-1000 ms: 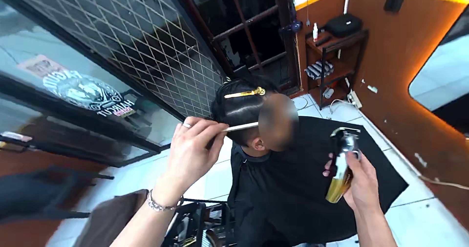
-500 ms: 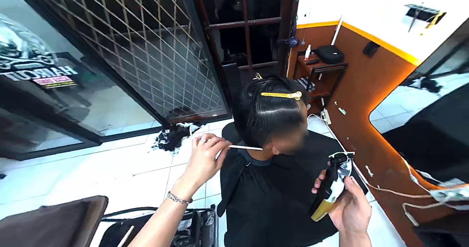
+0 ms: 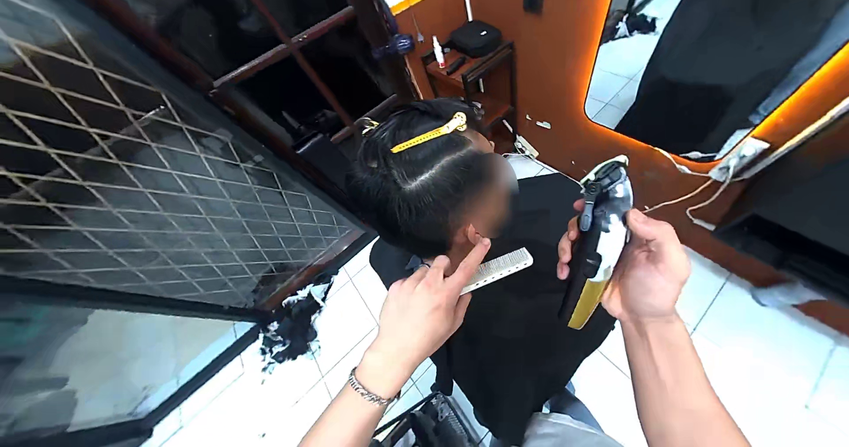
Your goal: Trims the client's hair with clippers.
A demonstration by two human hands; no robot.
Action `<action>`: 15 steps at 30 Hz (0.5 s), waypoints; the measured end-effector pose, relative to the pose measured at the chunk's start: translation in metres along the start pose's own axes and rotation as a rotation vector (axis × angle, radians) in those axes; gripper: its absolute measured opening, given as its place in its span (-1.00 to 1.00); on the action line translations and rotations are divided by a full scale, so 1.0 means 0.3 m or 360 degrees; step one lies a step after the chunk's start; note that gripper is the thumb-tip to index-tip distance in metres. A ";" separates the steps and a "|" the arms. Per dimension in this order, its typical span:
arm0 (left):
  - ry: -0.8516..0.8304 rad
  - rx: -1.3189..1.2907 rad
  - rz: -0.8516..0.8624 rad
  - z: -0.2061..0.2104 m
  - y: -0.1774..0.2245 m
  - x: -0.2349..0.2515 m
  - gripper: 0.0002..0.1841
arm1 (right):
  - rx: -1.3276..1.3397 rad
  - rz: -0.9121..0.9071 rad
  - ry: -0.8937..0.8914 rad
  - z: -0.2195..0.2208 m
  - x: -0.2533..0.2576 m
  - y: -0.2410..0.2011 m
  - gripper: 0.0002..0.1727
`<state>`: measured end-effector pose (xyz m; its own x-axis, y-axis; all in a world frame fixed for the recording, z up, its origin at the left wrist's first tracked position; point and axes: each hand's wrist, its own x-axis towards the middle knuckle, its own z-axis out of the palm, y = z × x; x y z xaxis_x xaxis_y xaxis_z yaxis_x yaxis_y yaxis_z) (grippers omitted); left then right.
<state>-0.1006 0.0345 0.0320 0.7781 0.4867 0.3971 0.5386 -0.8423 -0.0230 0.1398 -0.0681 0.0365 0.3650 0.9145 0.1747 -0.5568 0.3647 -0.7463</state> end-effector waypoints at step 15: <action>-0.0379 0.0557 -0.0145 -0.046 -0.024 0.002 -0.31 | -0.1472 0.0566 -0.0567 -0.085 0.233 0.103 -0.51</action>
<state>-0.1084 0.0377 0.0452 0.7531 0.6299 0.1900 0.6537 -0.6839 -0.3239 0.1670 0.0026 0.0092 -0.0314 0.9960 -0.0840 0.2527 -0.0734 -0.9648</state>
